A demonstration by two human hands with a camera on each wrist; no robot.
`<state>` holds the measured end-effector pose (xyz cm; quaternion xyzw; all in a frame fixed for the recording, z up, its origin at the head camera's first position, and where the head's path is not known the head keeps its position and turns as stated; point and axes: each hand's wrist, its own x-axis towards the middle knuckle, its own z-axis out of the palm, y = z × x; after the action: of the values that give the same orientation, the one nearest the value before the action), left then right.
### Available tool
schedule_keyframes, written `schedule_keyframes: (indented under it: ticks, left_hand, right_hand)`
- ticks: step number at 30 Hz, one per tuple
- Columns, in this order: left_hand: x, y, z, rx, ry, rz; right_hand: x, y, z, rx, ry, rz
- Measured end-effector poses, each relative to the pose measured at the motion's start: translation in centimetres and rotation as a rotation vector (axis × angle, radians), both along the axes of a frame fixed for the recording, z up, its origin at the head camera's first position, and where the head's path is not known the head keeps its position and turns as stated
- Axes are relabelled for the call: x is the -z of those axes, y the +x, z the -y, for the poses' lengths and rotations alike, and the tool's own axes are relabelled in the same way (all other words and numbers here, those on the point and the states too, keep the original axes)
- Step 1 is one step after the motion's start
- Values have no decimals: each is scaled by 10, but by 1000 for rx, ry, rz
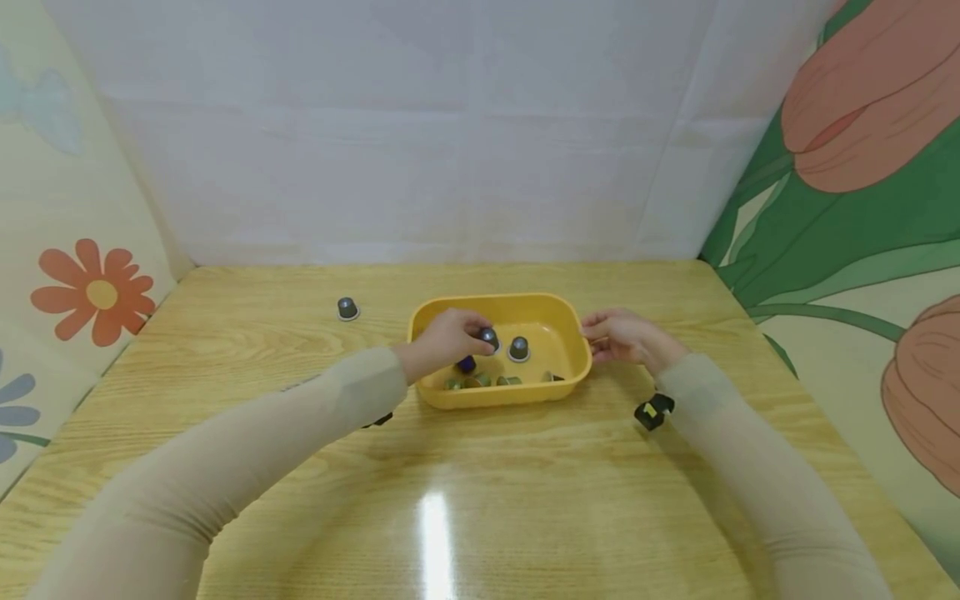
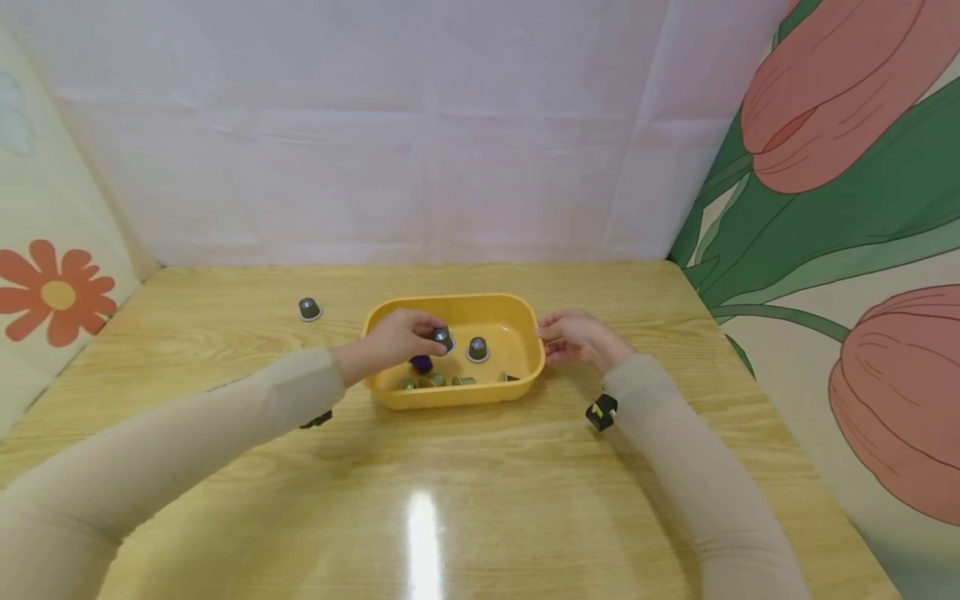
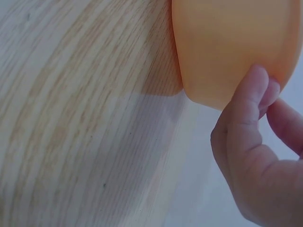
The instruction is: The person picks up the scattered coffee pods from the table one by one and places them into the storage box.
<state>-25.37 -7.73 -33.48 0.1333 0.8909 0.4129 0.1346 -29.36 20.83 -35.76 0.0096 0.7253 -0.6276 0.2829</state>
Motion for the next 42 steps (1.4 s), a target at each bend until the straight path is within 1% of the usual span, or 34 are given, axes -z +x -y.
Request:
schedule_keyframes:
  ticks: [7,12,23,27,31,35,39,42]
  left_hand:
    - [0,0,-1,-6,23,6]
    - [1,-1,-2,1,43,14]
    - [-1,1,-1,8,59,43]
    - [-1,2,4,1,69,47]
    - [-2,4,10,-14,77,26]
    - [-3,7,17,-7,107,1]
    - [-4,10,26,7,135,-8]
    - [-4,11,32,2,143,-9]
  right_hand:
    - [0,0,1,5,-2,-2]
    - [0,0,2,17,-4,1]
    - [1,-1,1,25,-1,2]
    - [1,0,1,31,-2,6]
    - [1,1,2,30,3,2]
    - [1,1,2,17,9,-6]
    - [1,1,1,11,18,-11]
    - [0,1,2,18,22,-7]
